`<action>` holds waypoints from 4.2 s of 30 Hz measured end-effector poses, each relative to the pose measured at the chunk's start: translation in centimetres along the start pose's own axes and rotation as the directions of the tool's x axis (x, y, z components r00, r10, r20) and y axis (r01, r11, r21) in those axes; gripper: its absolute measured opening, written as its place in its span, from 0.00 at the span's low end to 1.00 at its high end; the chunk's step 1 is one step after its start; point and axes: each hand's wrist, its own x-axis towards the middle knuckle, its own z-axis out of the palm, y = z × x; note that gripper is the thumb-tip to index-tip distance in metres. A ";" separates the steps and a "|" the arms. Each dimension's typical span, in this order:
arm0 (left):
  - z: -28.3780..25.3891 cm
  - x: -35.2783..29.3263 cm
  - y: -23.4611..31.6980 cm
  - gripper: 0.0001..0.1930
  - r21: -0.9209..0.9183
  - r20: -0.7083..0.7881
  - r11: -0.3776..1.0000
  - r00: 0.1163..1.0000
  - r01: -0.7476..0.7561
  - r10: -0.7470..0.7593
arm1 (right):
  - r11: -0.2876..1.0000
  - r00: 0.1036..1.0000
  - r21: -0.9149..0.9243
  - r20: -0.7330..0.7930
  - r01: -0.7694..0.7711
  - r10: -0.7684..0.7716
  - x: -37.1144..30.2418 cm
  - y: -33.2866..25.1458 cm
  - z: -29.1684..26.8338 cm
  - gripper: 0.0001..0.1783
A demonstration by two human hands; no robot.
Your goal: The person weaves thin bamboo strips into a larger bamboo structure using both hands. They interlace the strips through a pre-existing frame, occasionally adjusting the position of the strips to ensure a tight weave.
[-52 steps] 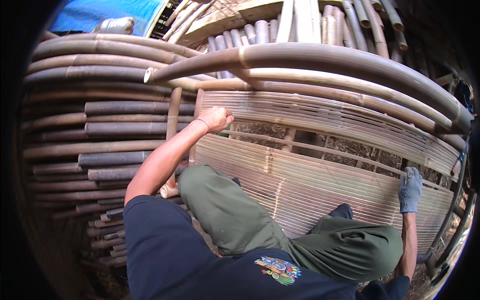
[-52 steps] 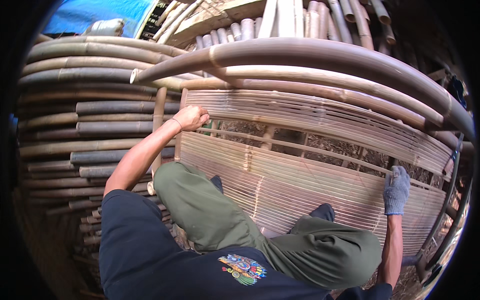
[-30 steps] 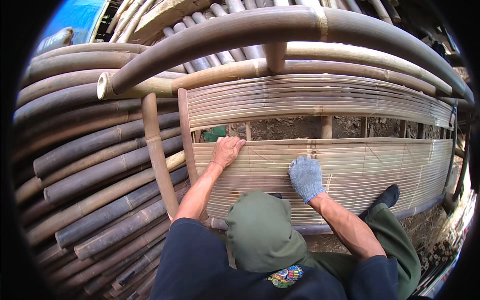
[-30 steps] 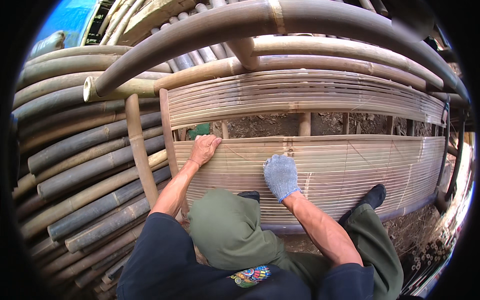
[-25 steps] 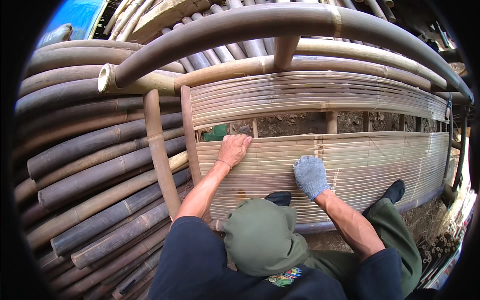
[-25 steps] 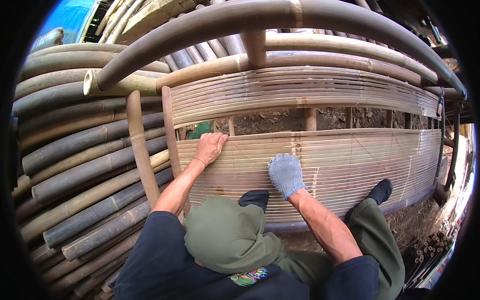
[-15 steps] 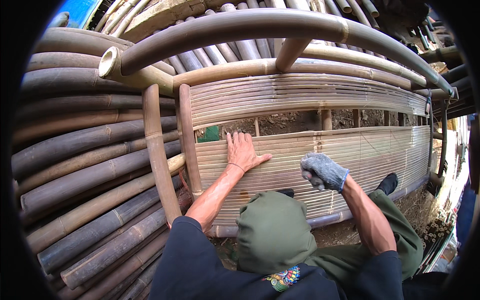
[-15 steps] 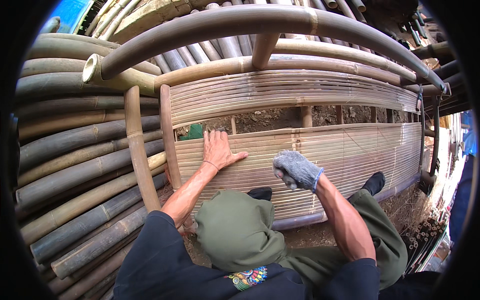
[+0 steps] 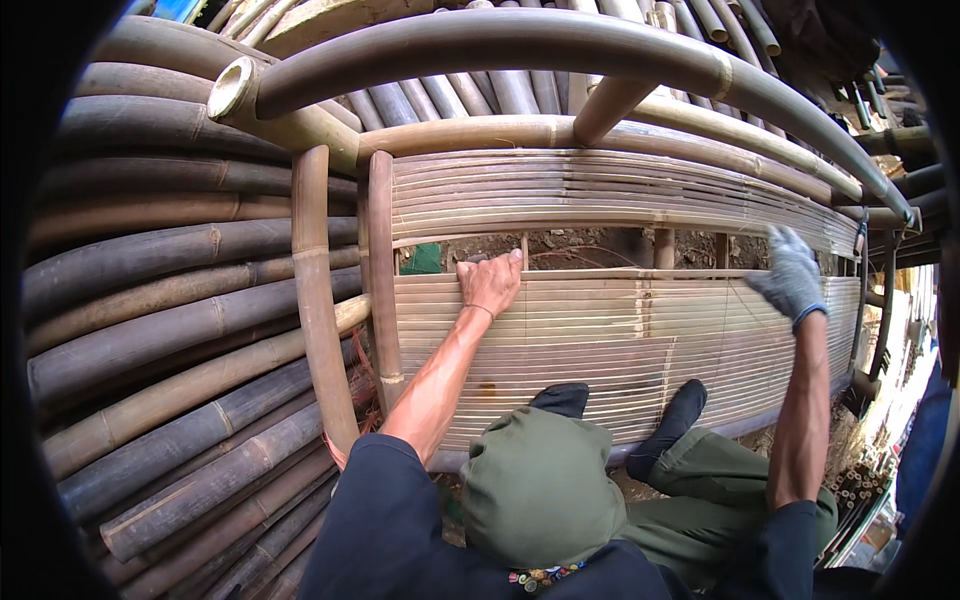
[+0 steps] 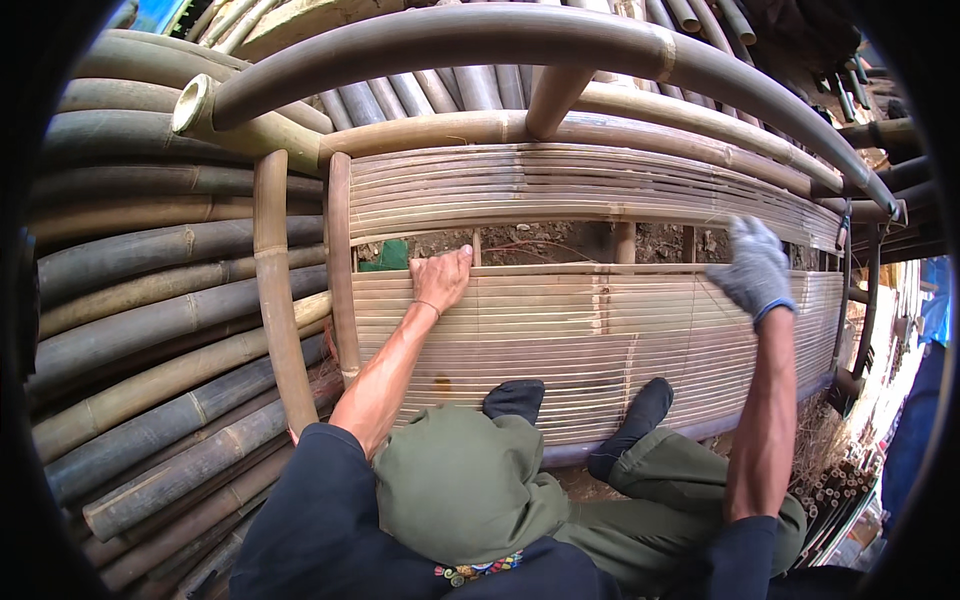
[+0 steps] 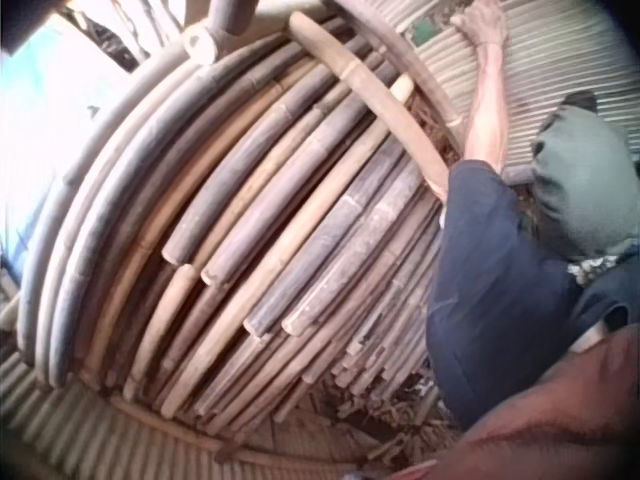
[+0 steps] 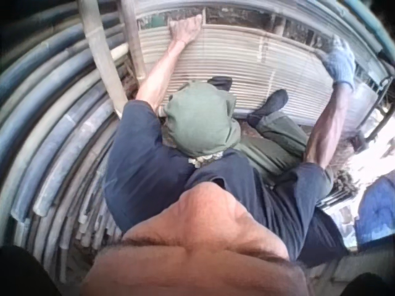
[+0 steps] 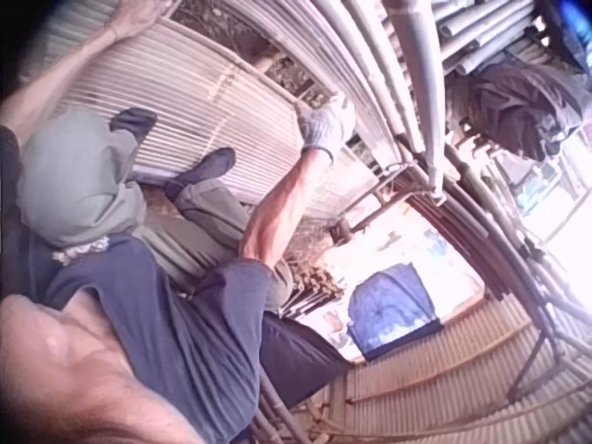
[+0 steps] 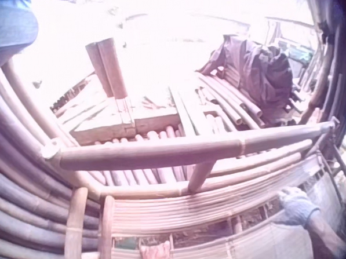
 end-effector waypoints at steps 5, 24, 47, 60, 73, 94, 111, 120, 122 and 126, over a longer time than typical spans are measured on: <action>1.7 -1.3 -0.9 0.27 -0.035 -0.158 0.980 0.969 -0.198 0.190 | 0.631 0.715 0.345 -0.422 0.695 -0.558 -0.3 -22.1 3.4 0.52; -0.5 2.9 -2.1 0.22 -0.150 0.363 0.965 0.920 0.214 -0.148 | 0.807 0.948 0.550 0.081 0.216 -0.309 5.0 -28.3 13.1 0.12; -2.9 0.7 -3.2 0.17 -0.510 0.388 0.860 0.898 0.023 0.206 | 0.205 0.494 0.550 -0.450 0.810 -0.744 -6.5 -18.1 9.4 0.08; -0.1 -0.6 -2.0 0.16 -0.064 0.188 0.986 0.968 -0.155 0.164 | 0.816 0.757 -0.484 0.647 0.316 0.091 -15.3 12.2 15.5 0.19; -1.6 -0.3 -1.3 0.20 -0.013 0.322 0.999 0.945 -0.050 0.052 | 0.849 0.910 0.343 -0.252 0.402 -0.329 -3.3 -26.4 10.5 0.13; -2.2 1.1 -0.9 0.23 0.001 0.541 0.999 0.840 -0.051 0.042 | -0.717 0.952 0.696 -0.195 -0.035 -0.237 0.7 -18.3 -1.3 0.24; -2.1 1.4 -2.2 0.23 -0.056 0.491 0.998 0.871 0.004 0.024 | 0.463 0.640 0.587 -0.126 0.664 -0.758 -8.1 -18.1 12.5 0.06; 0.8 -2.4 2.8 0.16 -0.194 -0.245 0.880 0.890 -0.434 0.385 | 0.579 0.767 0.504 -0.459 0.641 -0.449 -6.9 -8.6 10.6 0.08; -1.2 -2.9 6.9 0.15 -0.189 -0.217 0.803 0.821 -0.565 0.527 | 0.404 0.840 0.853 -0.069 0.329 -0.538 -7.5 -0.7 7.3 0.06; -2.2 -0.2 15.4 0.14 -0.215 0.004 0.598 0.612 -0.772 0.791 | 0.615 0.585 0.757 0.402 0.219 -0.704 -16.8 20.2 12.0 0.09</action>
